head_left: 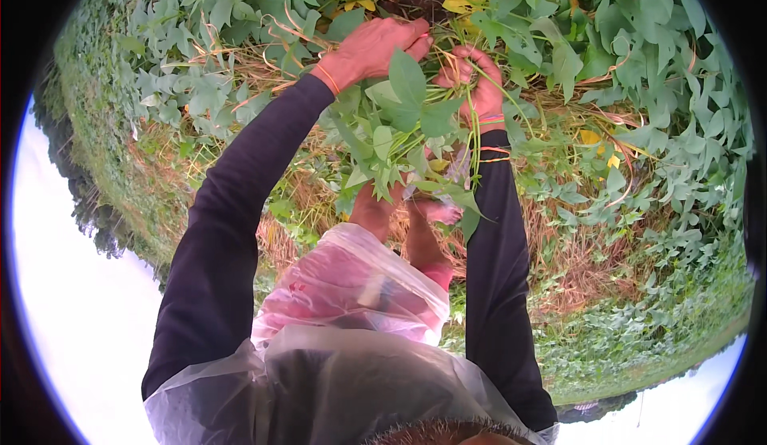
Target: The person harvests leafy greens in a field using a knife, cutting the stems from the plants and gathering them into a bundle by hand.
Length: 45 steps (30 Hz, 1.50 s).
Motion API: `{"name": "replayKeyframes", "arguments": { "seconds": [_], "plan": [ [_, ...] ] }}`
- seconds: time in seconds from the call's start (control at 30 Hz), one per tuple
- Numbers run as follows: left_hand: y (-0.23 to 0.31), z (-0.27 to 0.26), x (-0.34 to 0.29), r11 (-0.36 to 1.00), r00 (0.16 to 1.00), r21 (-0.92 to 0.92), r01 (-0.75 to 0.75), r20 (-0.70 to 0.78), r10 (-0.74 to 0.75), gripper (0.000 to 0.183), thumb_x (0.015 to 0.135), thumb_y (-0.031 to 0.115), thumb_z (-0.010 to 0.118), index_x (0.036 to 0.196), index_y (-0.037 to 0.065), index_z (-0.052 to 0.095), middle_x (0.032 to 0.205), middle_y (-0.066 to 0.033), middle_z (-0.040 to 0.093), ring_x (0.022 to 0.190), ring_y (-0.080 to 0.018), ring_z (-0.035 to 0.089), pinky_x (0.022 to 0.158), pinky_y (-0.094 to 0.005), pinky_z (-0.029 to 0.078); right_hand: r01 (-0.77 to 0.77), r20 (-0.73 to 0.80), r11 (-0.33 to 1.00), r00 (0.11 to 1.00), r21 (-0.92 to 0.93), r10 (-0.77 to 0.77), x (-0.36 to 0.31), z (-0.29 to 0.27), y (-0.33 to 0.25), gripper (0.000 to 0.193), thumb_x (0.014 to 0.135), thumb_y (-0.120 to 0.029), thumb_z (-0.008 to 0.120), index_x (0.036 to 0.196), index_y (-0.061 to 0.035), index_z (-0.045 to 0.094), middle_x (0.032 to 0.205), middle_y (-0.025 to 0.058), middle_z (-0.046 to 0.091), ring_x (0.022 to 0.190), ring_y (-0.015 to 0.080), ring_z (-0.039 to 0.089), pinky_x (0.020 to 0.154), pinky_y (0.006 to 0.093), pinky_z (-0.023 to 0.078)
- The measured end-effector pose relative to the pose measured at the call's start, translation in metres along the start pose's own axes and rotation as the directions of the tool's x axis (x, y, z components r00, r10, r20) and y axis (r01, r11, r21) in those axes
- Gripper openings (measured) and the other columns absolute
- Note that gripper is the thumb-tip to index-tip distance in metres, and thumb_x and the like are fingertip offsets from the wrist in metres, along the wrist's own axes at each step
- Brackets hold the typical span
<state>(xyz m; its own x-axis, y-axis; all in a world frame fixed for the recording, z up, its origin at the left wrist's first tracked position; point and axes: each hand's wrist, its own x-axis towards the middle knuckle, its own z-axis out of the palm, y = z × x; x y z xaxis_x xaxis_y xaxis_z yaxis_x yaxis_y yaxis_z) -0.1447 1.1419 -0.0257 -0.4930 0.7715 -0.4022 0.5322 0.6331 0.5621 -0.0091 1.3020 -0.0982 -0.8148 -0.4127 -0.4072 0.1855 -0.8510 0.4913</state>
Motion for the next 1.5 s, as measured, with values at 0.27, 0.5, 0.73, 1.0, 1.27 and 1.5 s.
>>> {"name": "replayKeyframes", "arguments": {
  "seconds": [0.27,0.5,0.73,1.0,1.27,1.5],
  "plan": [
    [-0.017,-0.012,0.007,0.983,0.997,0.168,-0.078,0.026,0.075,0.025,0.099,0.028,0.05,0.1,0.004,0.057,0.067,-0.0201,0.062,0.067,-0.0424,0.062,0.062,-0.0512,0.049,0.011,0.003,0.993,1.0,-0.114,-0.011,0.003,0.002,0.001,0.02,0.098,-0.024,0.049,0.084,-0.0105,0.053,0.062,-0.0025,0.045,0.052,0.0111,0.042,0.057,0.0292,0.035],
    [-0.022,0.001,0.061,0.965,0.992,0.23,-0.122,0.011,0.123,0.032,0.1,0.032,0.048,0.103,0.002,0.058,0.084,-0.0148,0.068,0.071,-0.0348,0.066,0.065,-0.0474,0.051,0.019,-0.071,0.984,0.997,-0.177,-0.032,-0.005,0.012,-0.004,0.024,0.101,-0.023,0.047,0.081,-0.0111,0.051,0.058,-0.0033,0.041,0.05,0.0102,0.038,0.057,0.0286,0.034],
    [-0.052,0.004,0.018,0.923,0.967,-0.365,0.123,-0.166,-0.195,0.036,0.099,0.037,0.049,0.106,0.006,0.064,0.084,-0.0133,0.067,0.072,-0.0268,0.065,0.062,-0.0417,0.048,-0.055,-0.236,0.773,0.963,-0.632,-0.126,-0.063,-0.011,0.007,0.024,0.096,-0.028,0.059,0.084,-0.0067,0.058,0.064,0.0041,0.055,0.055,0.0143,0.051,0.055,0.0305,0.041],
    [0.061,-0.002,-0.09,0.665,0.842,-0.598,0.447,0.029,-0.539,0.032,0.1,0.039,0.053,0.107,0.009,0.062,0.08,0.005,0.051,0.062,-0.0018,0.039,0.051,-0.0205,0.029,-0.053,0.07,-0.202,0.83,-0.978,-0.554,-0.104,-0.018,0.099,0.021,0.09,-0.021,0.066,0.093,-0.0006,0.068,0.074,0.0137,0.067,0.063,0.0306,0.063,0.061,0.0387,0.049],
    [0.033,0.061,-0.142,0.774,0.829,-0.38,0.506,-0.033,-0.558,0.022,0.099,0.029,0.055,0.103,0.007,0.061,0.079,0.0032,0.055,0.062,-0.0043,0.043,0.055,-0.0223,0.038,-0.501,-0.286,-0.553,0.856,-0.665,-0.431,-0.199,-0.1,0.134,0.038,0.074,-0.036,0.073,0.09,-0.0016,0.072,0.09,0.023,0.07,0.087,0.0467,0.066,0.08,0.0511,0.054],
    [0.132,0.055,-0.147,0.698,0.885,-0.691,0.186,-0.19,-0.425,0.017,0.101,0.019,0.055,0.102,0.004,0.062,0.08,0.0027,0.058,0.068,-0.0049,0.049,0.06,-0.0229,0.042,-0.76,-0.018,-0.227,0.299,-0.609,-0.954,-0.334,-0.146,0.103,0.027,0.081,-0.028,0.073,0.095,-0.005,0.073,0.086,0.0216,0.071,0.084,0.039,0.069,0.076,0.0442,0.054]
  ]
}}
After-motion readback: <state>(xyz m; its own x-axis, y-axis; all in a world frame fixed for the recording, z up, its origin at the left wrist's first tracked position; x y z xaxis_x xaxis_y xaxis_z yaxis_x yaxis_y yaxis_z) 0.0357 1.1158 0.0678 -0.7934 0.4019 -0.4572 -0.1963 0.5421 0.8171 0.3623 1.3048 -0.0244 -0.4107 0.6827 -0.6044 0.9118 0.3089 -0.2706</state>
